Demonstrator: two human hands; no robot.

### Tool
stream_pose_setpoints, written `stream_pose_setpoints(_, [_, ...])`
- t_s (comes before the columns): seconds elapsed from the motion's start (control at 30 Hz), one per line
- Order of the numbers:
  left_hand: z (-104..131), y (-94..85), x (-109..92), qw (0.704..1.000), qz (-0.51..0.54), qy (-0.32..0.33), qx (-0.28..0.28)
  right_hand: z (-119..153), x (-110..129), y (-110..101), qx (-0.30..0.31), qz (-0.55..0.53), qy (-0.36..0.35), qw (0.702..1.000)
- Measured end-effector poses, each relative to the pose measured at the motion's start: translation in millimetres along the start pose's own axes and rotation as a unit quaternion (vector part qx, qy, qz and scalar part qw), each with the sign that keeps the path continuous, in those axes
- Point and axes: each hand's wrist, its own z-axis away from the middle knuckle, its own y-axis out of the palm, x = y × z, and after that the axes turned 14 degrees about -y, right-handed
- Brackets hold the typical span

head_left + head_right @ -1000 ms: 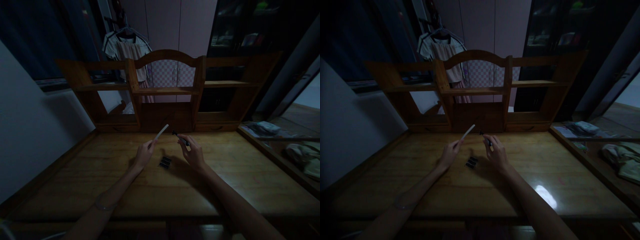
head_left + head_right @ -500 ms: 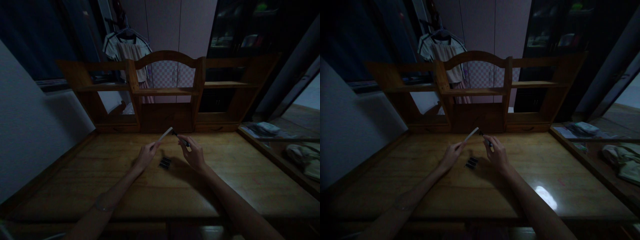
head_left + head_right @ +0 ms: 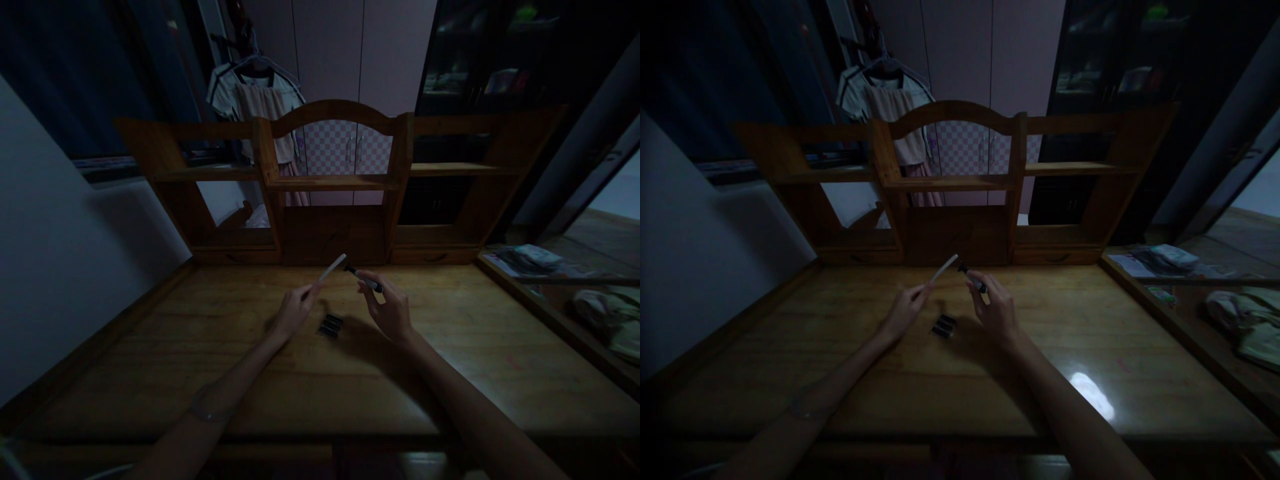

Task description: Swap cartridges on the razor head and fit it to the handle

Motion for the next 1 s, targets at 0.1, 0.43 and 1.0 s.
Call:
stream_pose_setpoints(0.1, [0, 3.8, 2, 1.000, -0.011, -0.012, 0.027, 0, -2, 0, -0.001, 0.010, -0.002, 1.000])
stream_pose_setpoints(0.43, [1, 1.2, 0, 0.994, 0.071, -0.057, 0.055, 1, -2, 1, -0.020, 0.018, 0.001, 1.000])
stream_pose_setpoints(1.0, [2, -6.2, -6, 0.999, -0.024, 0.002, -0.047, -1, 1, -3, -0.046, 0.027, 0.029, 0.998])
